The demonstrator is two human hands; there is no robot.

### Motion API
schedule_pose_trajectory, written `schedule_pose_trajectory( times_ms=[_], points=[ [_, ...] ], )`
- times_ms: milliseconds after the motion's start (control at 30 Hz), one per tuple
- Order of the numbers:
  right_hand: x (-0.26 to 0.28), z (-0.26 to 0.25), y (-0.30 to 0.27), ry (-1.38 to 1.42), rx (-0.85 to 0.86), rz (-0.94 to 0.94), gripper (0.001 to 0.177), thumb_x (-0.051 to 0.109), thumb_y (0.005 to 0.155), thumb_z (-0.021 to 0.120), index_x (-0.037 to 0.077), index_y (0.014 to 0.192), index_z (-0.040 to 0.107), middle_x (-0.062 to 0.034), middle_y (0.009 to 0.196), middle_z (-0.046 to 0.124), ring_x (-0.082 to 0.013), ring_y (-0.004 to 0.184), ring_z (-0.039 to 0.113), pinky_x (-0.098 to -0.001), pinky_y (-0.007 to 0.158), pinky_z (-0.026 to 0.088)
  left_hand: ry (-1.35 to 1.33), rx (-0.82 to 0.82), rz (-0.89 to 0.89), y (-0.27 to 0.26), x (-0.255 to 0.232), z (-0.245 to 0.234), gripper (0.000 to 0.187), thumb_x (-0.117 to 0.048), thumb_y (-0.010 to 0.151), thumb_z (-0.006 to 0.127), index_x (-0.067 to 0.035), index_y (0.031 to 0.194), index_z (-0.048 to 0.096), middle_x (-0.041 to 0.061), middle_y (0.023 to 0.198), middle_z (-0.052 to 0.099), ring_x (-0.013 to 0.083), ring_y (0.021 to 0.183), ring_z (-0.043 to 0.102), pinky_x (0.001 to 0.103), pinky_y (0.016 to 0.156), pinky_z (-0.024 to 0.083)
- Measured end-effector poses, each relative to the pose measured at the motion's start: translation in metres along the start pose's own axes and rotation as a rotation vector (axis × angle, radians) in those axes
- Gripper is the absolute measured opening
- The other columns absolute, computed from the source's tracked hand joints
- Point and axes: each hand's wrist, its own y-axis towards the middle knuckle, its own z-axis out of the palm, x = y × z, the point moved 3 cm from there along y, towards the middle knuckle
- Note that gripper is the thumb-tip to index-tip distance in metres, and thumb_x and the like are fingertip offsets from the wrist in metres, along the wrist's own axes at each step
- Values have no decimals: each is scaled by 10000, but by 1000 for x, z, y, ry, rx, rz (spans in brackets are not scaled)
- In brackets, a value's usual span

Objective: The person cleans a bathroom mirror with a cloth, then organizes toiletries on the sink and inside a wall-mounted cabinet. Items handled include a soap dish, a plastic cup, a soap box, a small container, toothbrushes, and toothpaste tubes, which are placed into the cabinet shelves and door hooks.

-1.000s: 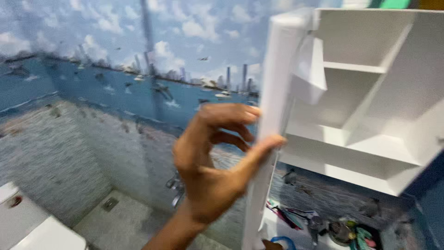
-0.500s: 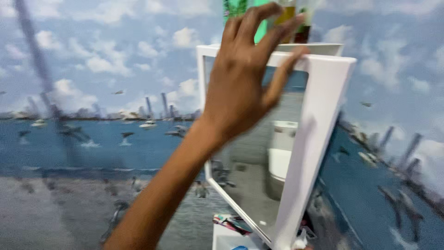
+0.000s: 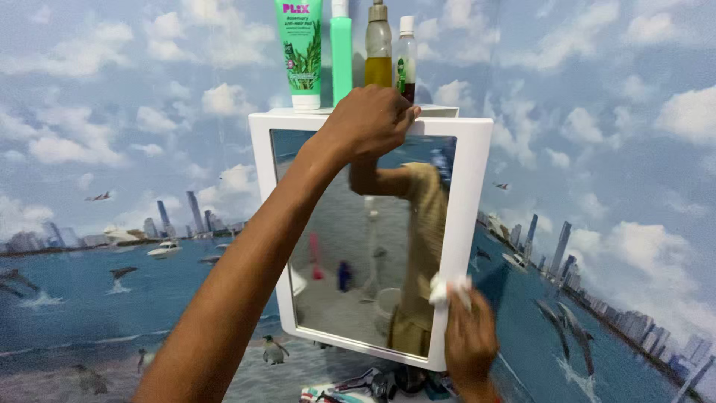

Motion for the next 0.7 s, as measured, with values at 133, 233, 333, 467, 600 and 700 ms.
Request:
schedule_pose_trajectory(
  times_ms=[133,233,333,467,600,700],
  points=[
    [-8,25,129,134,-105,-24,350,-48,1030,579,28,1366,640,-266,1395,623,-383,1280,637,-417,985,621,56,6,48,23,6,9,489,-410,1006,504,-64,750,736,190,739,715,407,718,700,524,735,545],
    [6,41,206,134,-107,-65,427,23,1109,480,-43,1531,473,-271,1600,447,-431,1542,380,-523,1278,358,59,-39,72,35,14,18,549,-458,1010,459,-58,765,744,207,788,726,437,780,694,554,765,535],
    [37,61,234,91,-121,-96,626,227,1131,562,-50,1619,283,-283,1687,231,-430,1595,154,-525,1329,156,67,-12,35,51,22,27,603,-503,1025,402,-45,830,741,227,854,730,442,859,701,552,824,536],
    [97,107,227,222,229,-132,537,372,1064,590,39,1452,424,-200,1503,432,-370,1438,339,-515,1237,240,81,39,41,69,25,36,586,-516,1024,376,-55,973,734,228,987,733,432,964,695,541,904,517],
    [187,181,189,236,364,-416,455,407,943,597,168,1330,615,-124,1271,700,-310,1211,594,-527,1063,393,98,5,108,76,27,40,532,-513,987,441,-65,1058,719,231,1046,721,427,1006,678,533,909,514],
    [206,196,124,191,486,-464,490,401,953,603,118,1353,607,-169,1281,672,-345,1217,572,-531,1054,393,107,-68,114,70,24,41,500,-509,947,484,-77,996,730,210,990,729,414,963,687,528,864,523]
  ],
)
